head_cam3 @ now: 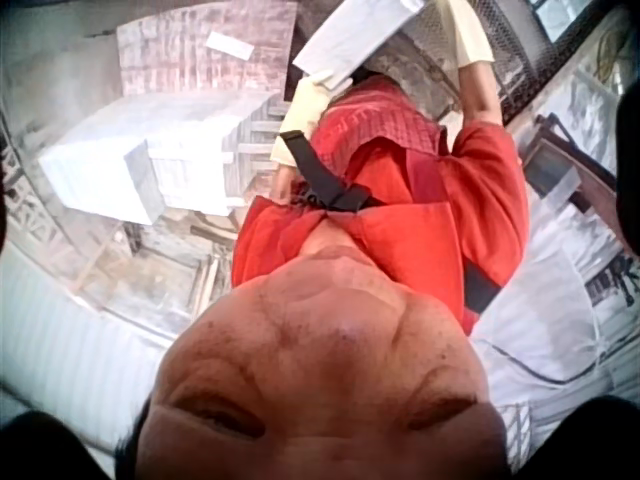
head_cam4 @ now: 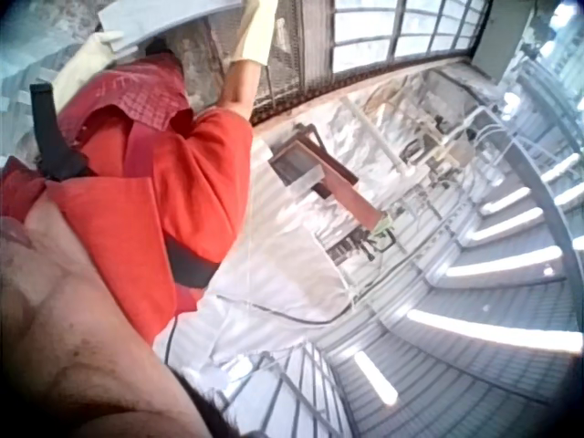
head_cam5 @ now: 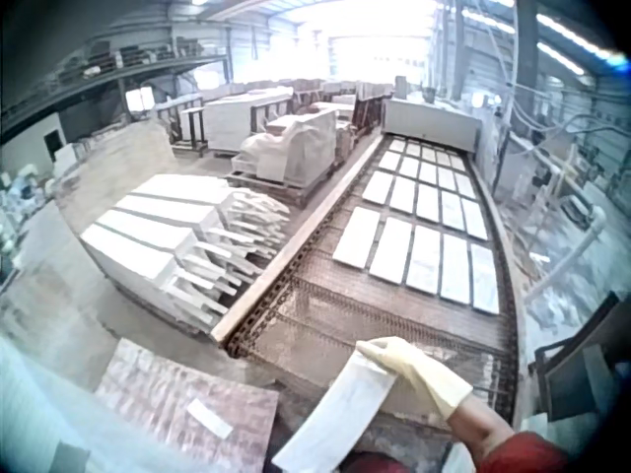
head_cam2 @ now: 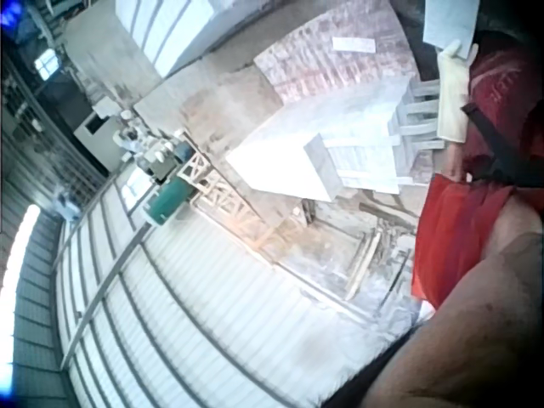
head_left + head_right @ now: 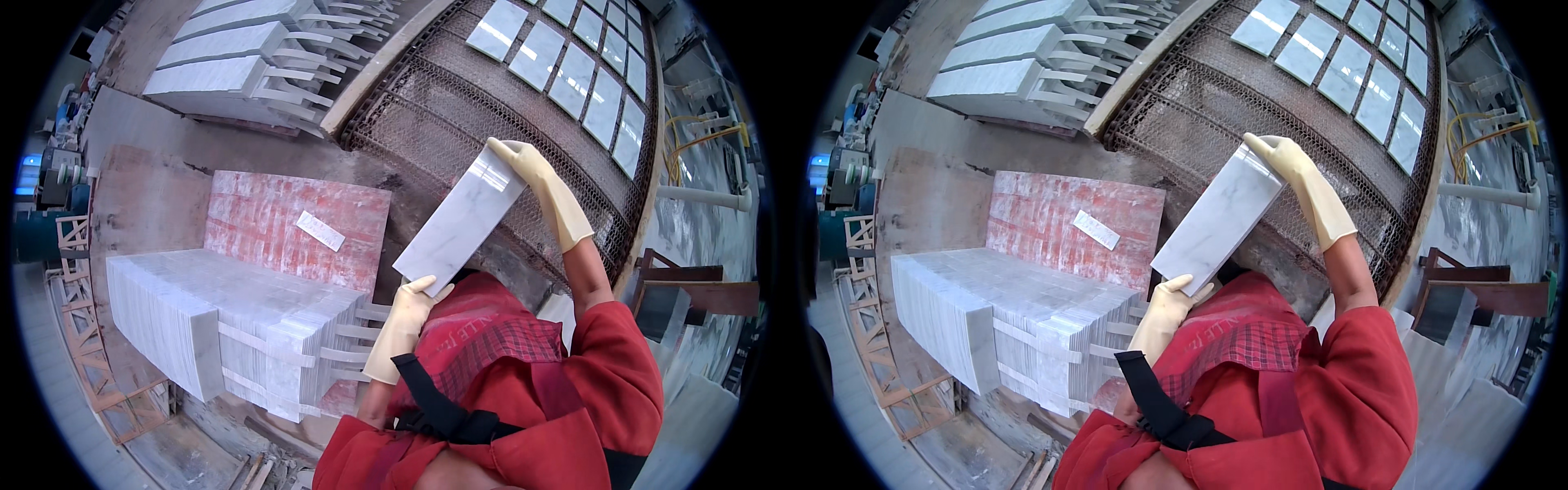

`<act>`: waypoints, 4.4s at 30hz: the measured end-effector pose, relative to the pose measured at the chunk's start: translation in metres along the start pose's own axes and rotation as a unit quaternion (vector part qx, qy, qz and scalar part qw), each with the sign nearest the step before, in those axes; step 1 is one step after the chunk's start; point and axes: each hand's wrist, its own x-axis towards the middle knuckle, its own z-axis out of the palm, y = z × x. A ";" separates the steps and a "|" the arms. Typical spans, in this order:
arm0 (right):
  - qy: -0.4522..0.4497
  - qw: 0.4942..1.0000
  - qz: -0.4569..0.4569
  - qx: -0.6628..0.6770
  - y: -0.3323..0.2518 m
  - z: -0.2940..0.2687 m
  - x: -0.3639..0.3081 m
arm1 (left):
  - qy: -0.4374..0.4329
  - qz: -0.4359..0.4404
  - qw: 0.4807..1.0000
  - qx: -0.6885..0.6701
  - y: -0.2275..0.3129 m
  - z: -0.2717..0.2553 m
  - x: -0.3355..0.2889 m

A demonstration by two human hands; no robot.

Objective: The person picks up rectangular white tiles from a stack and places them one by one onto a metal mesh conveyor belt. They arrange the tiles in neat rows, filling the available space on the belt.

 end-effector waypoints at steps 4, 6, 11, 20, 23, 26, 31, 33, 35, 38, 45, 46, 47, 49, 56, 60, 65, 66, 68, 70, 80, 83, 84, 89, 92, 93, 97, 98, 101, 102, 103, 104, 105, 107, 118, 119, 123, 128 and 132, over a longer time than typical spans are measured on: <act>-0.002 1.000 0.017 0.003 0.021 -0.013 0.014 | -0.035 -0.047 0.998 -0.037 -0.018 0.005 0.022; 0.004 1.000 0.018 0.021 0.022 -0.014 0.010 | -0.038 -0.058 0.997 -0.046 -0.022 0.003 0.026; 0.044 0.998 -0.015 0.051 0.023 -0.012 0.011 | -0.069 -0.073 0.992 -0.071 -0.030 -0.013 0.039; 0.250 0.966 -0.006 0.069 0.025 -0.016 -0.046 | -0.220 -0.083 0.970 -0.058 0.001 0.021 0.005; 0.197 0.978 0.054 0.050 0.034 -0.012 -0.100 | -0.198 -0.121 0.967 -0.103 0.005 0.018 0.007; 0.044 0.989 0.121 0.066 0.038 0.017 -0.141 | -0.140 -0.114 0.980 -0.079 0.007 0.026 0.008; -0.104 0.986 0.105 0.078 0.057 0.092 -0.159 | -0.057 -0.098 0.992 -0.047 0.003 0.030 0.006; -0.118 0.978 0.117 0.129 0.065 0.111 -0.152 | -0.028 -0.087 0.995 -0.042 0.001 0.041 0.002; -0.108 0.966 0.136 0.193 0.065 0.116 -0.150 | -0.005 -0.083 0.996 -0.041 0.002 0.052 -0.005; -0.064 0.948 0.143 0.277 0.067 0.121 -0.156 | -0.001 -0.070 0.997 -0.020 0.000 0.055 -0.006; -0.040 0.886 0.127 0.443 0.103 0.115 -0.156 | 0.022 -0.041 0.999 0.016 -0.005 0.066 -0.008; -0.041 0.881 0.127 0.454 0.107 0.111 -0.156 | 0.000 -0.048 0.999 0.001 -0.003 0.063 -0.007; -0.042 0.876 0.129 0.463 0.107 0.105 -0.158 | -0.003 -0.058 0.998 -0.006 -0.001 0.064 -0.007; -0.039 0.870 0.127 0.475 0.104 0.096 -0.159 | -0.008 -0.077 0.997 -0.022 0.002 0.068 -0.007; -0.028 0.891 0.054 0.450 0.083 0.064 -0.149 | -0.003 -0.094 0.995 -0.040 0.009 0.073 0.002; -0.029 0.865 0.050 0.499 0.046 0.064 -0.128 | 0.039 -0.082 0.996 0.002 0.008 0.077 0.000; -0.023 0.889 0.024 0.458 -0.008 0.077 -0.058 | 0.016 -0.084 0.996 -0.010 0.004 0.060 0.017; -0.021 0.893 0.019 0.449 -0.017 0.081 -0.039 | 0.021 -0.085 0.996 -0.015 0.004 0.061 0.017; -0.012 0.895 0.013 0.446 -0.033 0.088 -0.002 | 0.037 -0.083 0.995 -0.028 0.004 0.063 0.018; -0.006 0.890 0.010 0.456 -0.038 0.095 0.037 | 0.054 -0.080 0.995 -0.036 0.002 0.064 0.019; -0.089 0.841 0.024 0.533 -0.036 0.122 0.127 | 0.045 -0.056 0.996 -0.045 -0.007 0.051 0.031; -0.096 0.845 0.055 0.524 -0.040 0.126 0.134 | 0.062 -0.049 0.996 -0.042 -0.007 0.056 0.031; -0.093 0.848 0.068 0.518 -0.041 0.127 0.134 | 0.069 -0.049 0.996 -0.039 -0.007 0.058 0.029; -0.059 0.878 0.152 0.450 -0.053 0.126 0.140 | 0.072 -0.043 0.996 -0.030 -0.007 0.067 0.030; -0.101 0.912 0.113 0.381 -0.053 0.113 0.114 | 0.077 -0.051 0.995 -0.034 -0.007 0.067 0.031; -0.105 0.931 0.068 0.343 -0.056 0.105 0.096 | 0.079 -0.055 0.995 -0.036 -0.006 0.067 0.030; -0.030 0.982 -0.125 0.135 -0.046 0.056 -0.021 | 0.069 -0.059 0.995 -0.033 -0.003 0.072 0.028; -0.017 0.987 -0.129 0.093 -0.037 0.044 -0.041 | 0.065 -0.061 0.996 -0.031 -0.001 0.075 0.026; -0.006 1.000 -0.013 -0.016 0.008 0.013 -0.099 | 0.050 -0.064 0.996 -0.021 0.002 0.083 0.018; -0.016 0.999 0.021 -0.034 0.023 0.009 -0.115 | 0.047 -0.059 0.997 -0.023 0.002 0.084 0.016; -0.037 0.996 0.050 -0.060 0.036 0.010 -0.128 | 0.038 -0.063 0.997 -0.028 -0.002 0.076 0.023; -0.062 0.994 0.073 -0.055 0.044 0.016 -0.138 | 0.029 -0.067 0.997 -0.031 -0.009 0.060 0.038; -0.083 0.993 0.086 -0.015 0.055 0.026 -0.147 | 0.022 -0.073 0.997 -0.033 -0.012 0.053 0.042; -0.107 0.979 0.102 0.142 0.086 0.060 -0.148 | 0.044 -0.103 0.994 -0.011 -0.012 0.049 0.051; 0.060 0.768 0.157 0.618 0.130 0.114 -0.151 | 0.067 -0.116 0.991 -0.014 -0.009 0.048 0.063; 0.084 0.769 0.158 0.614 0.134 0.105 -0.155 | 0.071 -0.126 0.989 -0.024 -0.008 0.047 0.062; 0.191 0.774 0.181 0.576 0.159 0.081 -0.164 | 0.064 -0.128 0.989 -0.029 -0.008 0.050 0.057; 0.322 0.774 0.233 0.493 0.218 0.038 -0.159 | 0.063 -0.079 0.995 0.019 -0.012 0.079 0.037; 0.376 0.760 0.267 0.458 0.243 -0.005 -0.162 | -0.003 -0.065 0.997 0.034 -0.011 0.056 0.050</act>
